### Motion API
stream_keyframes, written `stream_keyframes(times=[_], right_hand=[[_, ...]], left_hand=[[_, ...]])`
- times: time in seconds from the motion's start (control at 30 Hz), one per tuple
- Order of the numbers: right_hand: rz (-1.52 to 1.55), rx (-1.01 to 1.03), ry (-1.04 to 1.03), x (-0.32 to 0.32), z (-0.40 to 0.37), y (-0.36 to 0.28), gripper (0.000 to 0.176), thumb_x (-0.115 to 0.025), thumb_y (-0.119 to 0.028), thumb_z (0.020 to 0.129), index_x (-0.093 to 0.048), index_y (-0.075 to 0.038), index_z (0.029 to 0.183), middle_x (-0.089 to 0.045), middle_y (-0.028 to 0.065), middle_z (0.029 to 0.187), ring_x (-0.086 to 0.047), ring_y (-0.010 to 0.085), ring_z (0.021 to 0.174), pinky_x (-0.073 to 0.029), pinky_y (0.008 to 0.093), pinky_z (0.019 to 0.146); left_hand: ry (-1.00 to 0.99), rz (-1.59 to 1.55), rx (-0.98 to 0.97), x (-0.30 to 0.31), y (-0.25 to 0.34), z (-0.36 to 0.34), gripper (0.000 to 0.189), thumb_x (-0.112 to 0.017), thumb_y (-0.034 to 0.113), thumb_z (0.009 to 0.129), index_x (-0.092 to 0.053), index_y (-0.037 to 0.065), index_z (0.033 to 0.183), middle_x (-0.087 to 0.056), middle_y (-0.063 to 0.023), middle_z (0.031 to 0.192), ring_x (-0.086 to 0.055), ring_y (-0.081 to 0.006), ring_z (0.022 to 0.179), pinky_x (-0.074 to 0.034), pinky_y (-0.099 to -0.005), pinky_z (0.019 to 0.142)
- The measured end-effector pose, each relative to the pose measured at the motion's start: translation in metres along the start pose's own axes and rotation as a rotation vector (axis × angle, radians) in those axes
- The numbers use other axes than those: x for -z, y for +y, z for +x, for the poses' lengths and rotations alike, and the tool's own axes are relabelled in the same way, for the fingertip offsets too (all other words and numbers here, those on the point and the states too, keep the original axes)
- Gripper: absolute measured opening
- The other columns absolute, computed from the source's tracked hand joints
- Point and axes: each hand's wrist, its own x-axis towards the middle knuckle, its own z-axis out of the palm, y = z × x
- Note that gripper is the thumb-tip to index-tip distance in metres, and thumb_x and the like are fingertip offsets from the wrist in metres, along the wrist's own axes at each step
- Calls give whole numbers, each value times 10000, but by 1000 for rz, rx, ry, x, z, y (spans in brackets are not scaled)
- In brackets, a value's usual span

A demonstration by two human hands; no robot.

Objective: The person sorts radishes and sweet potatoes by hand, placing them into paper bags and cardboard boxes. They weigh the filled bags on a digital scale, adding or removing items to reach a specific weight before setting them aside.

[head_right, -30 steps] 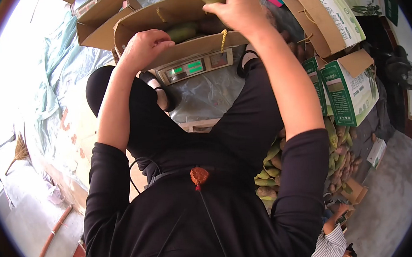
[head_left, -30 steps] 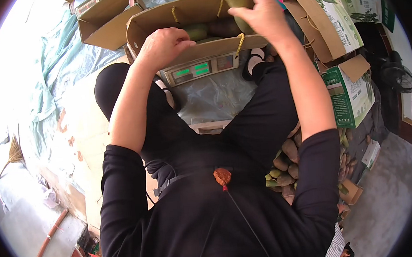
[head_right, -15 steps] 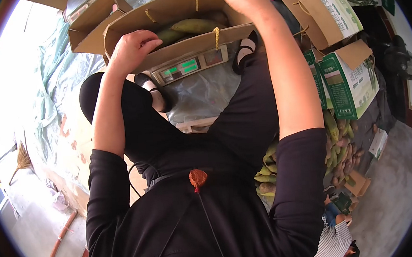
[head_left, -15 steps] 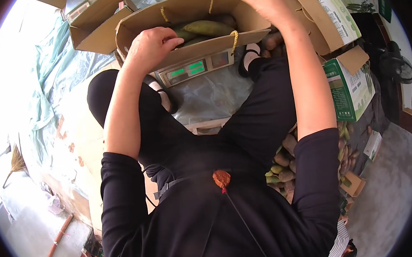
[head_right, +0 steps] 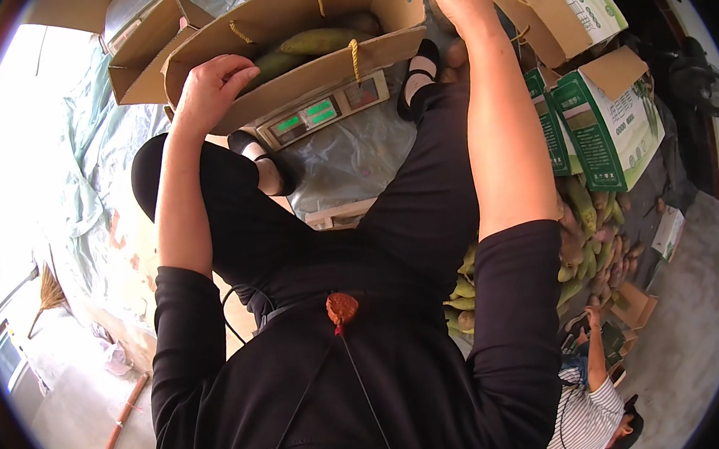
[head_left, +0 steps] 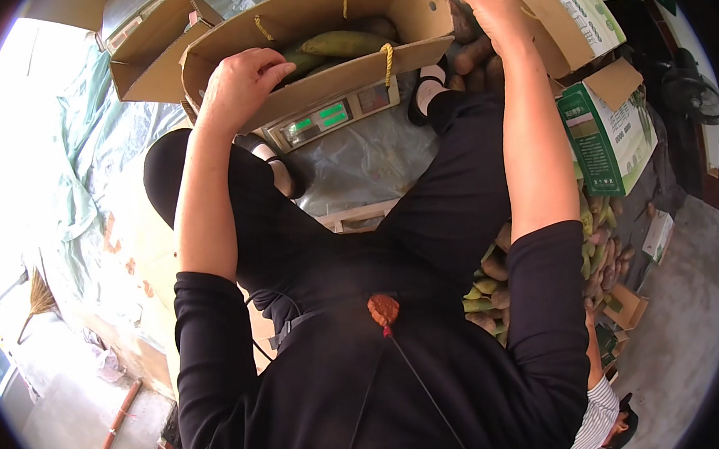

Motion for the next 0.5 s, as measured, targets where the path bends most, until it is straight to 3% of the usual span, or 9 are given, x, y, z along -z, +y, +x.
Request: stream_keyframes(times=[0.3,0.37,0.43,0.5], right_hand=[[13,-114,18,8,3,7,308,-658,-179,823,-623,16,1059,-662,139,943,-623,202,863,-492,316,750],[-44,-148,-134,11,17,36,433,-672,-328,822,-600,-59,1153,-660,87,1014,-602,167,905,-462,296,794],[-51,-77,-140,11,19,41,410,-661,-320,839,-612,-29,1123,-651,67,996,-579,135,873,-450,270,736],[-61,-174,-206,10,21,43,409,-662,-311,836,-612,-25,1124,-654,70,992,-584,141,881,-452,273,741]], left_hand=[[22,39,-16,2,2,-1,204,-646,205,834,-672,19,915,-648,-98,815,-614,-202,694,-483,-305,661],[36,43,11,3,2,-2,207,-642,207,832,-671,18,910,-646,-105,820,-614,-217,705,-480,-312,668],[48,49,-1,6,3,-1,206,-637,206,834,-669,18,911,-645,-108,834,-614,-229,719,-477,-319,677],[54,45,6,6,3,-1,201,-632,201,838,-667,18,913,-644,-110,845,-613,-236,724,-475,-320,681]])
